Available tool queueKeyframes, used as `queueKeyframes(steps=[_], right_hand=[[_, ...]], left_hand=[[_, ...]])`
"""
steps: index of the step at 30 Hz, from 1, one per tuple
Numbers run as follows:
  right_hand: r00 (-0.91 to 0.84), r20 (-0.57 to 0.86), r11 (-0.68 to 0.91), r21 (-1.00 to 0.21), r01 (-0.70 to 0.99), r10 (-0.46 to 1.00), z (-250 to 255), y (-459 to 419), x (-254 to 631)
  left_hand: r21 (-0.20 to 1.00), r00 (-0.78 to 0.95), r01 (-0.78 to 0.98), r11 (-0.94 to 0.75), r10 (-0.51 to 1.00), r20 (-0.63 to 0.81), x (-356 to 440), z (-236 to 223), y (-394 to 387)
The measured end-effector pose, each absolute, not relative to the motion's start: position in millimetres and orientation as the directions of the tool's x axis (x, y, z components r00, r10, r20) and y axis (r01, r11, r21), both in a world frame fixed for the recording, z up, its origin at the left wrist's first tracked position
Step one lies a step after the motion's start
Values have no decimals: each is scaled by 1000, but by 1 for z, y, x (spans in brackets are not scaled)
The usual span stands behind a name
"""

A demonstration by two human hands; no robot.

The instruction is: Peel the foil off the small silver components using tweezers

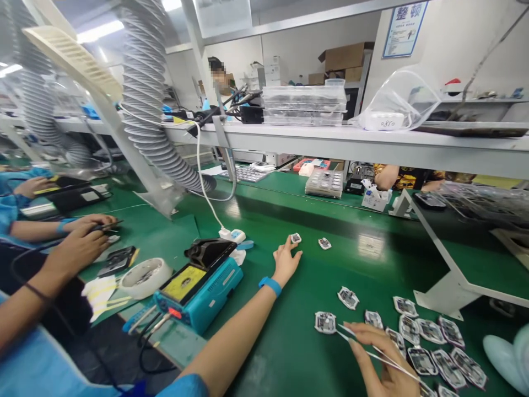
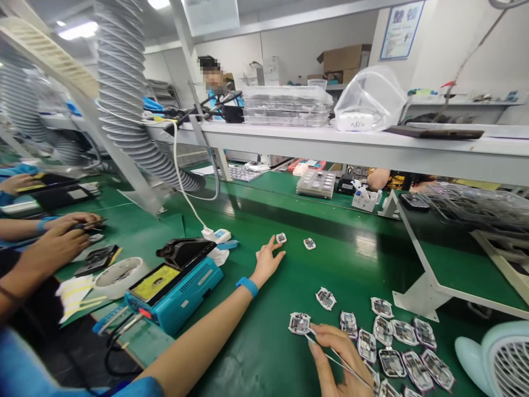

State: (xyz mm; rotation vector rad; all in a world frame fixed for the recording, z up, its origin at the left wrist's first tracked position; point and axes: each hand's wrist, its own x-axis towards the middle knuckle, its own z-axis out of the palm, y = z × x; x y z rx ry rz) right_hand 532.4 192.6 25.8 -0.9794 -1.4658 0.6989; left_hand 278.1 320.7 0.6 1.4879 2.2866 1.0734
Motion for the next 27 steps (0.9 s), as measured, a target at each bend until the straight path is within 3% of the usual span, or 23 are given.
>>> queueKeyframes(steps=[9, 16, 21, 27], right_hand=[[-93, 550, 558, -812, 171, 830, 26, 201, 539], [-196, 638, 667, -714, 212, 745, 29, 213, 545], [-173, 606, 630, -745, 221, 777, 28, 213, 544], [-142, 552, 570, -787, 235, 822, 28, 218, 543]], left_hand=[[512, -265, 849, 132, 944, 196, 305, -6, 360], [467, -229, 879, 102, 947, 224, 315, -5, 386], [519, -218, 853, 53, 940, 261, 314, -4, 382], [677, -170, 731, -86, 938, 303, 324, -6, 355]])
